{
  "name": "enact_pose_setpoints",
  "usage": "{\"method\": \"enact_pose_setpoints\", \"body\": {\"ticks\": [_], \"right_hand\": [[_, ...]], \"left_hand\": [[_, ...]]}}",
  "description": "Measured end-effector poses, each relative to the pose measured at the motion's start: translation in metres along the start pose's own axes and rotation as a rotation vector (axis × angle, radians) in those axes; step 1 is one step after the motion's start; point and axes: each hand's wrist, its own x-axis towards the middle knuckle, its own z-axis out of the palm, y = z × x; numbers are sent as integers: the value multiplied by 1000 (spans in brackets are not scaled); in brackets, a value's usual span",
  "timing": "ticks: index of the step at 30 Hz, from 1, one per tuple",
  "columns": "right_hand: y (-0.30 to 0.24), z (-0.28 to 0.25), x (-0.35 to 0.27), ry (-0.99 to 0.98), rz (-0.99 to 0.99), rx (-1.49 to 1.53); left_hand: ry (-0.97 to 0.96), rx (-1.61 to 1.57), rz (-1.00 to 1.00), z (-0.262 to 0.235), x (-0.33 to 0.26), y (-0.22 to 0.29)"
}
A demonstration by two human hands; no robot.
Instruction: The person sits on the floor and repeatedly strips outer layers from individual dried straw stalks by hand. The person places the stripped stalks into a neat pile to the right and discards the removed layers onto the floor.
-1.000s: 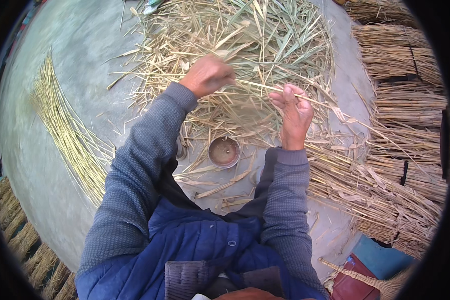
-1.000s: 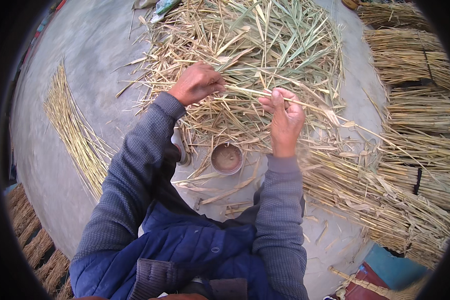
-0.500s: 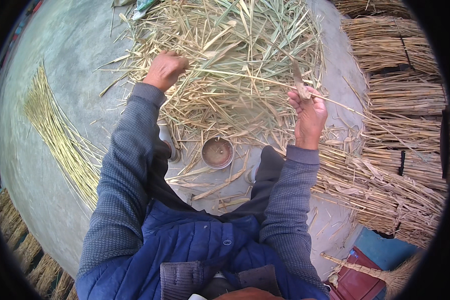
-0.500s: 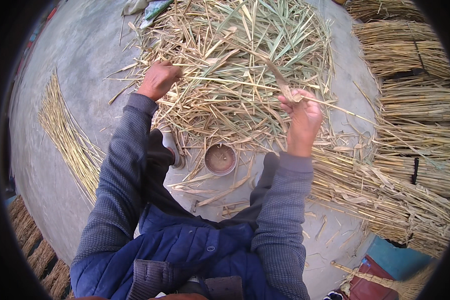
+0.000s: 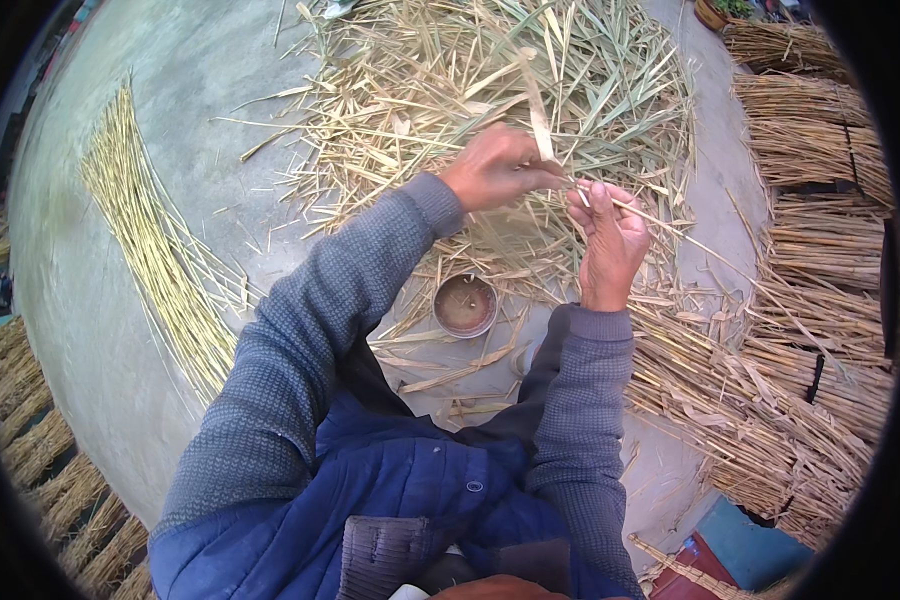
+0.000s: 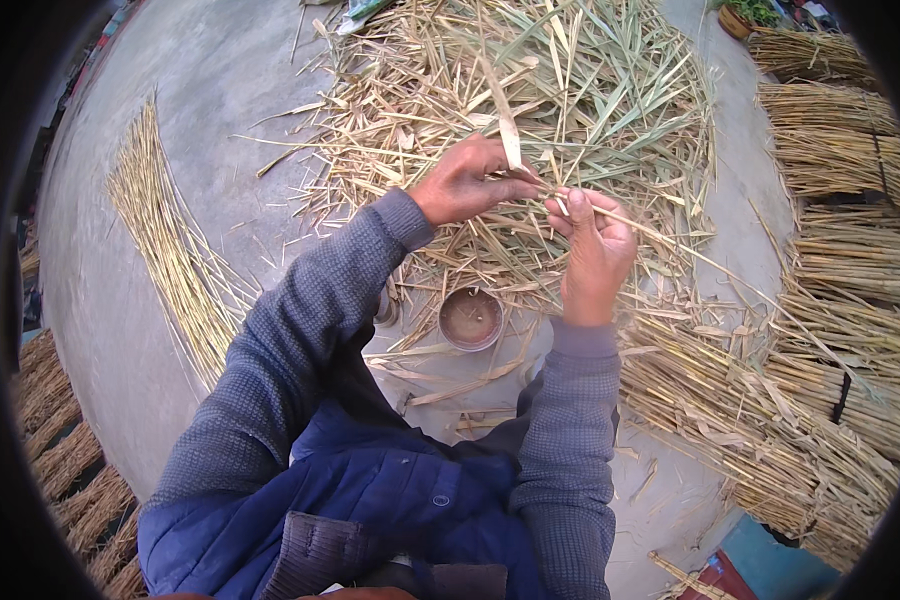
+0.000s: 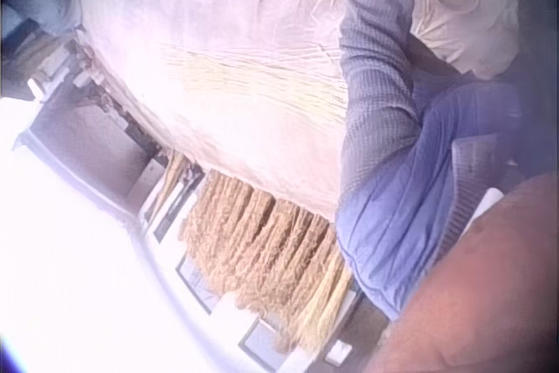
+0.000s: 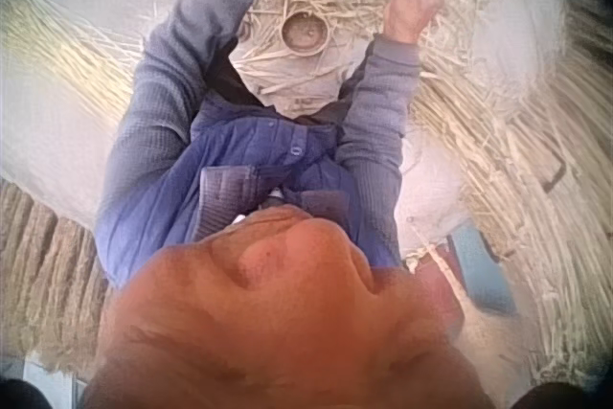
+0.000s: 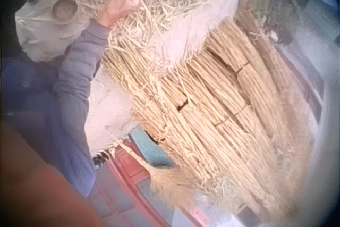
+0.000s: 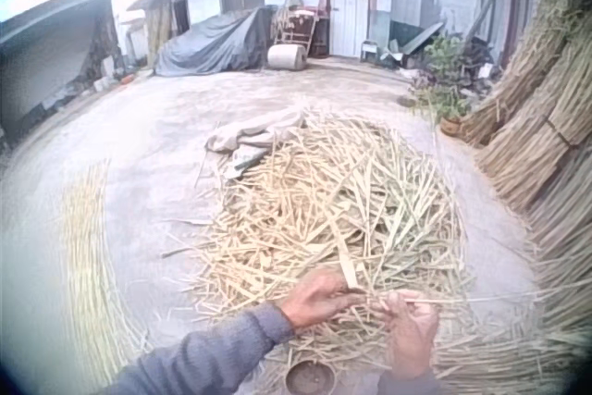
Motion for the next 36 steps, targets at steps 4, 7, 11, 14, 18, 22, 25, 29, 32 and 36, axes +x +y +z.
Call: {"method": "enact_pose_setpoints", "body": {"ticks": [4, 7, 11, 14, 18, 22, 25, 29, 32, 36], "right_hand": [[-2, 10, -3, -12, -26, -72], [0, 13, -2, 7, -41, -120], [3, 13, 1, -10, -67, -174], [4, 9, 1, -66, -112, -180], [10, 6, 3, -8, -13, -140], [8, 3, 4, 76, 14, -131], [7, 3, 4, 72, -16, -102], [5, -3, 4, 127, -9, -68], [3, -14, 7, 150, -14, -69], [2, -20, 7, 162, -29, -111]], "left_hand": [[7, -73, -28, 2, 4, 11], [-43, -122, -85, -4, 3, 9], [-20, -248, -167, -3, 1, 2], [55, -556, -255, 5, 3, -3], [77, 32, 102, 4, 7, -7], [-8, -131, -13, 5, 8, -4], [-16, -272, -181, 6, 9, 4], [332, -436, -402, -17, 16, 0], [681, -586, -402, -55, 19, -24], [616, -250, -369, -74, 11, -54]]}}
